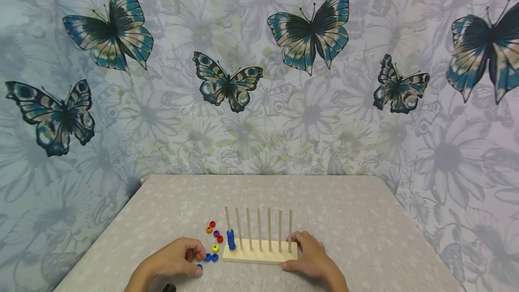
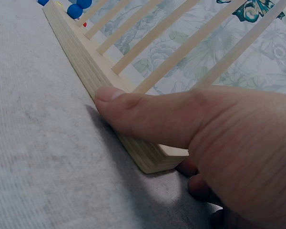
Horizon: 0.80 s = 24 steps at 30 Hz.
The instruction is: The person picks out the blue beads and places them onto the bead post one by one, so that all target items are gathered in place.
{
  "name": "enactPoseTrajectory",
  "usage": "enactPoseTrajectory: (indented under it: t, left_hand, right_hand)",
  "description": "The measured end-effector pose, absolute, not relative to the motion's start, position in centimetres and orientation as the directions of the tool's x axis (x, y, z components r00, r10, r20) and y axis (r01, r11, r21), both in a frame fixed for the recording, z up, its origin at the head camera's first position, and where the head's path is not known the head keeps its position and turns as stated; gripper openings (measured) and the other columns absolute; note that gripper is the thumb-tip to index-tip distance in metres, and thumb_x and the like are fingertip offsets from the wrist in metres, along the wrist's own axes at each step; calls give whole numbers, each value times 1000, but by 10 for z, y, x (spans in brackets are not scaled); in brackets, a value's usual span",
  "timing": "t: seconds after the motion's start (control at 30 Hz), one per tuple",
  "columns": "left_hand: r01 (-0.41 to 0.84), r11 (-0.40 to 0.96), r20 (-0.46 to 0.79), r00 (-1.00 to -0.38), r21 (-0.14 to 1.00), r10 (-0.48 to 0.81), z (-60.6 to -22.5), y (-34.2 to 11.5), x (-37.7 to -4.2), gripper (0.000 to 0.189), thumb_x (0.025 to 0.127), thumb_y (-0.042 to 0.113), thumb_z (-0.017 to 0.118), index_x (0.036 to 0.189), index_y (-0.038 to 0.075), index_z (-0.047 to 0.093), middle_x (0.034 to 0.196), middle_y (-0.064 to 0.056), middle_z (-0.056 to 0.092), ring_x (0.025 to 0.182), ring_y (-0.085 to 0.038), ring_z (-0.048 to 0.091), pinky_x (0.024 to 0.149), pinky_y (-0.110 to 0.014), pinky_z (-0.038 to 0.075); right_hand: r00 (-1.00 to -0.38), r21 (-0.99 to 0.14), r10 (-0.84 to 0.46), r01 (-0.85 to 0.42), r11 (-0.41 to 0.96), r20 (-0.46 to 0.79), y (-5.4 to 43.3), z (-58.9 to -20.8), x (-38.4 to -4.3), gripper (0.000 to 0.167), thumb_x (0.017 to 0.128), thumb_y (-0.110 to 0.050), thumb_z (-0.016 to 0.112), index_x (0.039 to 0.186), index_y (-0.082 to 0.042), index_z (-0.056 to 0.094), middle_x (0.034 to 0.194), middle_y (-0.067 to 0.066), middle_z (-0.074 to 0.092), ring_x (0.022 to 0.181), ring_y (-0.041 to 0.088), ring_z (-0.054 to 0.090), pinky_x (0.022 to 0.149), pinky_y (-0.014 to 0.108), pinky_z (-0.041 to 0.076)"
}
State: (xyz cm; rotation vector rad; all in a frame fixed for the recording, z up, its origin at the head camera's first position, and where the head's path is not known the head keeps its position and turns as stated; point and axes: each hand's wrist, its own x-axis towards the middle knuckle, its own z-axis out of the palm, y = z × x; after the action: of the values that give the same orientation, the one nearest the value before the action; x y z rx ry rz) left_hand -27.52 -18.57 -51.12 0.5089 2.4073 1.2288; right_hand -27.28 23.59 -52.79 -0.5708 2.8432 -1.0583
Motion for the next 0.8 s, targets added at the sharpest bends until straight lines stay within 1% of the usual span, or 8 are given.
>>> enactPoseTrajectory:
  t: [0.1, 0.3, 0.47, 0.7, 0.8]
  left_hand:
    - [142, 552, -175, -859, 822, 482, -511, -185, -275, 28, 74, 20, 89, 95, 14, 72, 87, 0, 67, 73, -13, 52, 62, -25, 43]
    - [145, 552, -175, -856, 821, 486, -509, -185, -273, 28, 73, 18, 89, 94, 12, 71, 85, -1, 66, 72, -14, 53, 62, -25, 42]
    - [155, 547, -171, -851, 823, 497, -509, -185, -272, 27, 73, 14, 89, 93, 10, 71, 83, -2, 64, 72, -13, 54, 62, -25, 43]
    - [142, 561, -189, -850, 815, 491, -511, -186, -272, 24, 74, 13, 88, 92, 12, 72, 82, 0, 62, 71, -12, 53, 61, -25, 42]
    - [146, 564, -188, -850, 813, 492, -510, -186, -272, 24, 74, 13, 88, 91, 12, 72, 81, 0, 61, 70, -12, 53, 61, -24, 41]
  right_hand:
    - [-931, -645, -359, -318, 695, 72, 236, -527, -272, 53, 74, -46, 86, 114, -24, 60, 113, -5, 58, 112, 18, 51, 95, 54, 37]
    - [-937, -647, -344, -301, 701, 63, 236, -527, -272, 53, 73, -48, 86, 114, -25, 60, 114, -5, 58, 113, 18, 51, 94, 54, 36]
    - [-936, -663, -346, -300, 686, 66, 235, -528, -272, 54, 73, -48, 86, 113, -24, 60, 114, -5, 58, 114, 19, 51, 97, 61, 35]
    - [-939, -663, -339, -292, 689, 61, 235, -530, -274, 54, 72, -50, 86, 112, -25, 59, 114, -5, 58, 116, 20, 52, 97, 59, 36]
    - [-938, -669, -341, -294, 682, 65, 235, -530, -274, 53, 72, -49, 86, 112, -26, 59, 115, -4, 59, 118, 22, 52, 97, 63, 34]
